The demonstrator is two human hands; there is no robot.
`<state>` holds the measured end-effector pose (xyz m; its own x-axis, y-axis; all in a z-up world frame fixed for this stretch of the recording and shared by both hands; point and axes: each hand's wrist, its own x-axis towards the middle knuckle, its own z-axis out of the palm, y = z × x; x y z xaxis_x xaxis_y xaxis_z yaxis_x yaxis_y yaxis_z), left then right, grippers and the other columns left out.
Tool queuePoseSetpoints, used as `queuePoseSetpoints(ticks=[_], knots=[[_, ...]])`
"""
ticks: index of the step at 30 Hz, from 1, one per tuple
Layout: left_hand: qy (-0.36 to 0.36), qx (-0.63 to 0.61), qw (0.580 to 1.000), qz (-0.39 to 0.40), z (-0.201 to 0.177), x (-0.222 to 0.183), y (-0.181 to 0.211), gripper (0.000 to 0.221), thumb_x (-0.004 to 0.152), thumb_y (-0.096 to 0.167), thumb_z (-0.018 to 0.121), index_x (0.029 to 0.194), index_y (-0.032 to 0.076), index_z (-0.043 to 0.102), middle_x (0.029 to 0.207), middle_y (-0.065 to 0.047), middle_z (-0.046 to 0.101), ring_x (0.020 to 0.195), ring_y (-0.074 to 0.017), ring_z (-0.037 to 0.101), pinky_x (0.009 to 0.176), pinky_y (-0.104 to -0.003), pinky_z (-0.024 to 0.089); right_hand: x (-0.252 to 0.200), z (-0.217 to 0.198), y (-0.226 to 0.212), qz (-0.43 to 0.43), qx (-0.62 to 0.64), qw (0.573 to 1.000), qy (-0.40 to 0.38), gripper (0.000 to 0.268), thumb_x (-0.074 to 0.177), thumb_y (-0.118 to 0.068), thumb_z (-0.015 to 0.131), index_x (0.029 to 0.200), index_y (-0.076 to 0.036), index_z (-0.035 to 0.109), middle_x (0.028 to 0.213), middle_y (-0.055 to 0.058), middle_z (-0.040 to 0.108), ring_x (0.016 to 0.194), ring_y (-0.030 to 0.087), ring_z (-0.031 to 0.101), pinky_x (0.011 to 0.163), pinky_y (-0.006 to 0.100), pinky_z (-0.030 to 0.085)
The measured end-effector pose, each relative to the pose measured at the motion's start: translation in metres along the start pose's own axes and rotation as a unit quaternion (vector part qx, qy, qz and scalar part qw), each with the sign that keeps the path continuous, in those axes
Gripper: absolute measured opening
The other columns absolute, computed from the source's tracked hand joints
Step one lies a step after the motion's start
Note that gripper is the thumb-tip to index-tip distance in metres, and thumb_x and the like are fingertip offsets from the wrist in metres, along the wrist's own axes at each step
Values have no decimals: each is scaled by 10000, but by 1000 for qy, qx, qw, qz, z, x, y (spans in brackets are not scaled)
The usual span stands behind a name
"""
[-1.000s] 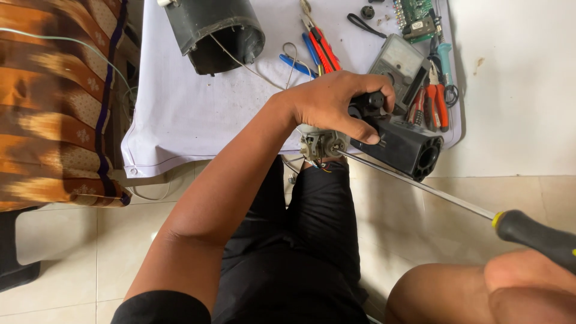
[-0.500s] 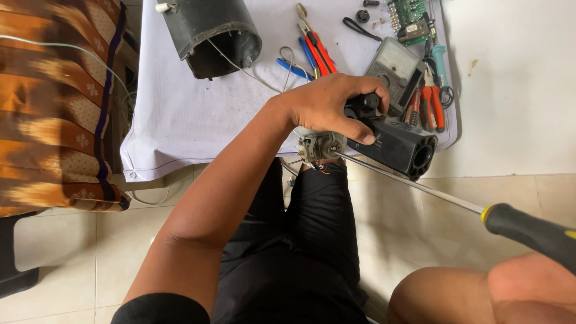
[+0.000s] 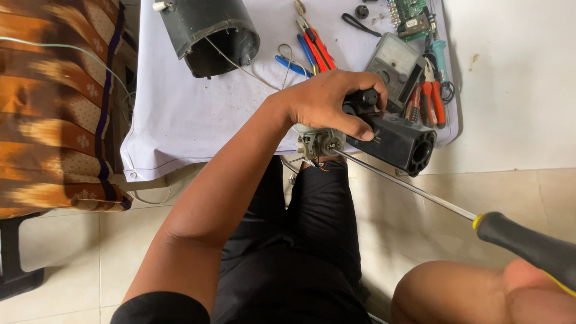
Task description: Disassembling an electric motor assembly using a screwdriver and hands for inspection and repair
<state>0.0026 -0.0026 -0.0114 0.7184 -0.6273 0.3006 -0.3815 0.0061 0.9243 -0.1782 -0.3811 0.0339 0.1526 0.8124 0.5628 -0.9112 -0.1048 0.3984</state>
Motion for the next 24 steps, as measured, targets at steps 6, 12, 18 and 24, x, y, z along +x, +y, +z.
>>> queuePoseSetpoints(ticks=[6, 12, 18, 24], knots=[[1, 1, 1000, 1, -2, 3, -1, 573, 694, 552, 863, 1131, 224, 693, 926, -97, 766, 847, -302, 736, 806, -423, 588, -28, 3, -3, 15, 19, 1000, 14, 528, 941, -59, 552, 611, -224, 175, 614, -18, 260, 511, 164, 218, 474, 312, 196], [8, 1, 1000, 4, -1, 2, 0, 580, 692, 548, 860, 1140, 219, 694, 927, -107, 765, 843, -317, 735, 811, -431, 588, -49, 3, -10, 31, 38, 998, 26, 545, 906, -59, 586, 611, -222, 158, 611, -17, 264, 518, 169, 216, 472, 316, 194], [5, 5, 1000, 9, 1, 4, -1, 579, 692, 549, 862, 1138, 219, 695, 925, -111, 763, 843, -317, 734, 805, -432, 588, -86, 14, -15, 39, 55, 997, 37, 568, 871, -59, 620, 610, -221, 142, 608, -16, 268, 524, 173, 214, 471, 320, 192], [15, 4, 1000, -2, 1, 0, -1, 591, 681, 557, 860, 1144, 229, 697, 929, -103, 768, 847, -316, 740, 813, -428, 588, -116, 18, -23, 53, 81, 994, 52, 597, 836, -59, 654, 610, -219, 126, 605, -15, 271, 530, 178, 212, 469, 323, 189]])
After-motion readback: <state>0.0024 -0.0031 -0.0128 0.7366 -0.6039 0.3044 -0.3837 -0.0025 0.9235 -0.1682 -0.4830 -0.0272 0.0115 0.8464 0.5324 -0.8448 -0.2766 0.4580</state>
